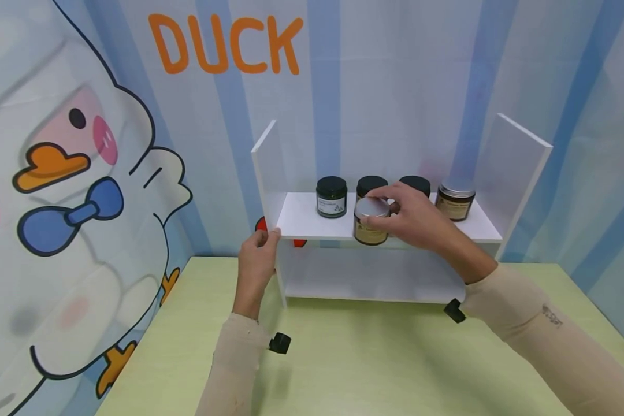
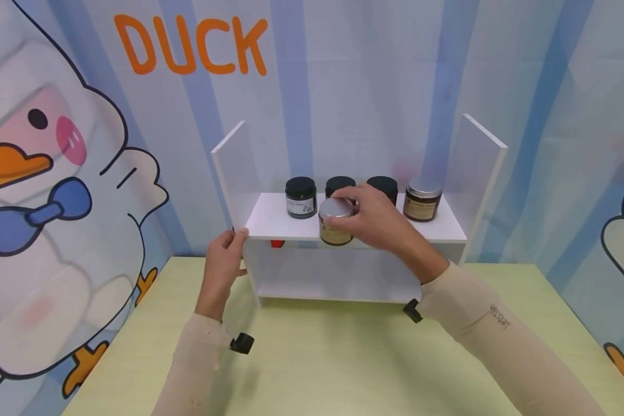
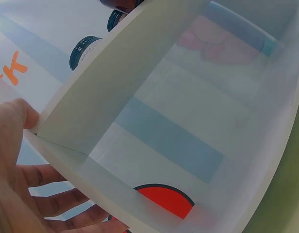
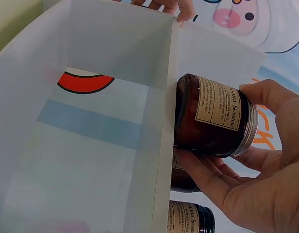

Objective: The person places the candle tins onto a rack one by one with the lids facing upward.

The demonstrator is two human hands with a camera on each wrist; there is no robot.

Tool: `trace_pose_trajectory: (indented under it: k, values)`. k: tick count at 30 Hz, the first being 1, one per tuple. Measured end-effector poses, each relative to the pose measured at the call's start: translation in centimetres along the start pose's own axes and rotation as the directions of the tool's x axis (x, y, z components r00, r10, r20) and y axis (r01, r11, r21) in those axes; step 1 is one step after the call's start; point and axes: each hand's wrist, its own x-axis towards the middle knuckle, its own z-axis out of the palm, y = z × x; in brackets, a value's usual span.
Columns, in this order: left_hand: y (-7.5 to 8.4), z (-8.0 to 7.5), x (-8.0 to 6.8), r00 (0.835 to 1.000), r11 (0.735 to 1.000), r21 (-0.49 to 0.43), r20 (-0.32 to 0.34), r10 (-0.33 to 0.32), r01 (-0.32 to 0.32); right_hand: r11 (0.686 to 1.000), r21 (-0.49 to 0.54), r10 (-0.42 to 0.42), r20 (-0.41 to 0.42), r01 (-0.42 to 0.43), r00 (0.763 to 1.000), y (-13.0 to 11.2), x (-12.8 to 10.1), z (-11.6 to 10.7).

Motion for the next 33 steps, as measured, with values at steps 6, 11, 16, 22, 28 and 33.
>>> trace_pose_trajectory:
  k: [6, 11, 16, 22, 28, 33]
  values:
    - [0.0, 0.0, 0.0, 1.0, 1.0, -0.001, -0.002, 0.009, -0.009, 0.999, -0.042, -0.01, -0.013, 0.01, 1.0, -0.3, 0.4, 0.3]
    - [-0.2, 0.1, 0.0, 1.0, 1.0, -0.007, 0.003, 0.012, -0.012, 0.999, -0.024, -0.023, -0.028, 0.022, 0.999, -0.3, 0.6, 0.6]
    - [-0.2, 0.0, 0.0, 1.0, 1.0, -0.009, 0.004, 0.007, -0.007, 0.999, -0.017, -0.028, -0.036, 0.028, 0.999, -0.5, 0.8, 0.7]
    - [-0.1, 0.0, 0.0, 1.0, 1.0, -0.005, -0.002, 0.012, -0.012, 0.997, -0.066, -0.034, 0.01, 0.034, 0.999, -1.0, 1.1, 0.1]
    - [-0.2, 0.0, 0.1, 1.0, 1.0, -0.006, 0.003, 0.013, -0.013, 0.995, -0.095, -0.031, 0.062, 0.037, 0.998, -1.7, 1.8, -0.5]
    - [-0.2, 0.0, 0.1, 1.0, 1.0, -0.011, 0.009, 0.013, -0.013, 0.992, -0.114, -0.038, 0.087, 0.048, 0.995, -2.0, 2.2, -0.7]
